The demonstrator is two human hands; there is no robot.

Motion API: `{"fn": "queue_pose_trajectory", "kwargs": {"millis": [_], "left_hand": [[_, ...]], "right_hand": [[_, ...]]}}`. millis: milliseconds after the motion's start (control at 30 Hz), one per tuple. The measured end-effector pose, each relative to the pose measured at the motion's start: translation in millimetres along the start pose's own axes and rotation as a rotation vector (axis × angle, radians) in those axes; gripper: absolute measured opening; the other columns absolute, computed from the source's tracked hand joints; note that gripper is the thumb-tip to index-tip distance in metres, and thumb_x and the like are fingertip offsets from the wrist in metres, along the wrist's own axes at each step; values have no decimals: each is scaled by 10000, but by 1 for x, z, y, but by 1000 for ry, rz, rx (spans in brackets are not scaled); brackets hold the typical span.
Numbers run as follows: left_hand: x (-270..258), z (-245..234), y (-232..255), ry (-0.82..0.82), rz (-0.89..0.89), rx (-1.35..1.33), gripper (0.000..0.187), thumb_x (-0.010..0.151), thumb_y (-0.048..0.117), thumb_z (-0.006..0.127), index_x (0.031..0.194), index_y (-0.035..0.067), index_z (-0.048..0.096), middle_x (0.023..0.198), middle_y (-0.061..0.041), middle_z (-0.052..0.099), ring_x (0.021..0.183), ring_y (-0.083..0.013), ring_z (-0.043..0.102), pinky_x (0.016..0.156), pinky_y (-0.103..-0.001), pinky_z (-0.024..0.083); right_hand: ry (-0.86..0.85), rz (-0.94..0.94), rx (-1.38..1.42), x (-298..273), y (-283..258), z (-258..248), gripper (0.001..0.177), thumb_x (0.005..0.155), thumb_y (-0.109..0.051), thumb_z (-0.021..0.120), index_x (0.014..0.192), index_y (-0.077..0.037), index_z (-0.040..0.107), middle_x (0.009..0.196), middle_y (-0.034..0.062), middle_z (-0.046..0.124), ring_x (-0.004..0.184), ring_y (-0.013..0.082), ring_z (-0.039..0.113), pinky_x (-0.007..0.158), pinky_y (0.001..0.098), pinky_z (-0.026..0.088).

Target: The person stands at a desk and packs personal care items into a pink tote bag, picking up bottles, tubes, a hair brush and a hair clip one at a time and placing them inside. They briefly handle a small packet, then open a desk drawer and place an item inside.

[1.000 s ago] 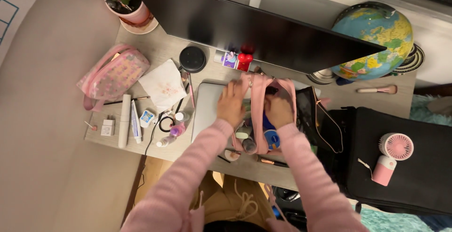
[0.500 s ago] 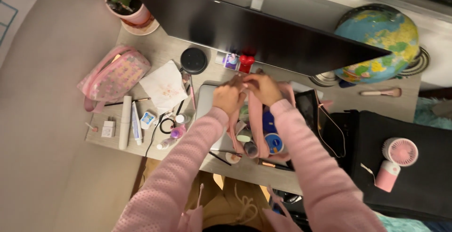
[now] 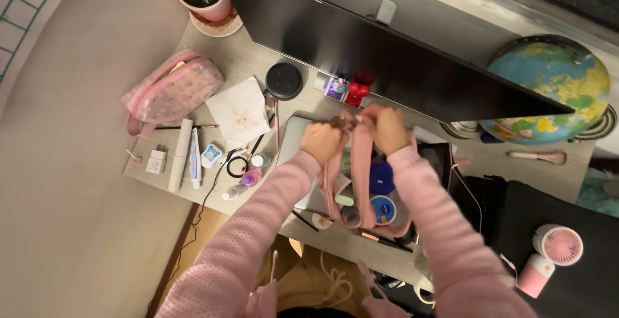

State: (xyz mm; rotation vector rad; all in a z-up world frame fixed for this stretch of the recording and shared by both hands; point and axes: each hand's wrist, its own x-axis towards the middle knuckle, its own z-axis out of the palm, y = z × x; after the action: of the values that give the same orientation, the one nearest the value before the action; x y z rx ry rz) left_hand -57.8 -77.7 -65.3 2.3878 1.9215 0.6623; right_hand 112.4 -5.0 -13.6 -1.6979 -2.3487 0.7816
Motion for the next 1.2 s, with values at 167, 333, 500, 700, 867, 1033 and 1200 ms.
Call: {"fn": "queue_pose_trajectory", "kwargs": {"millis": [167,333,500,700,867,1033,1200], "left_hand": [[-3,-15,-5,1,-8,-61,282,828,408,567,964,216,724,870,-35,745,592,-289,709,519,-421,558],[-9,-13,-7,46,-37,-81,307,871,433,557,1044,240,720,1005,1,743,659,-278,723,562,-408,579],[-1,-34,-7,-26,-15,-135,304,889,403,540,1036,223,736,1014,-10,749,727,-255,735,598,-386,580],[0,-45,-23,-339,-156,-305,335,907,394,492,1043,189,721,1077,2,734,842,-321,725,716,-463,574],[1,-60,-30,-435,-331,-324,318,868,431,507,900,212,735,860,-53,748,816,-370,714,745,-478,569],[-8,-44,-28,-399,-437,-413,288,841,460,536,821,247,729,726,-75,717,781,-371,708,725,-483,572],[-28,-11,-16,294,106,-89,266,841,223,696,1098,292,710,1490,-29,493,1237,-265,563,917,-325,460]], "right_hand": [[-65,-26,141,-4,-16,-1,266,813,-229,743,1074,-243,687,975,-7,749,999,248,689,864,406,540],[-115,-24,389,0,-5,28,263,804,-192,755,1060,-196,692,982,29,748,1015,250,681,886,389,525],[-30,-73,43,-2,-14,13,187,889,-167,670,1031,-288,673,993,-55,713,999,197,677,847,359,548],[-22,3,-65,27,-3,27,116,874,-103,671,909,-213,663,920,26,719,960,301,686,836,445,535],[-88,85,-104,76,26,61,167,783,-178,730,732,-317,651,845,-97,724,906,198,705,783,349,544],[-177,218,-85,105,46,88,170,741,-184,731,735,-350,698,890,-101,726,975,178,690,855,356,536],[-190,159,90,56,-15,34,323,862,-181,738,1150,-231,601,1156,84,679,1180,261,595,990,426,472]]}}
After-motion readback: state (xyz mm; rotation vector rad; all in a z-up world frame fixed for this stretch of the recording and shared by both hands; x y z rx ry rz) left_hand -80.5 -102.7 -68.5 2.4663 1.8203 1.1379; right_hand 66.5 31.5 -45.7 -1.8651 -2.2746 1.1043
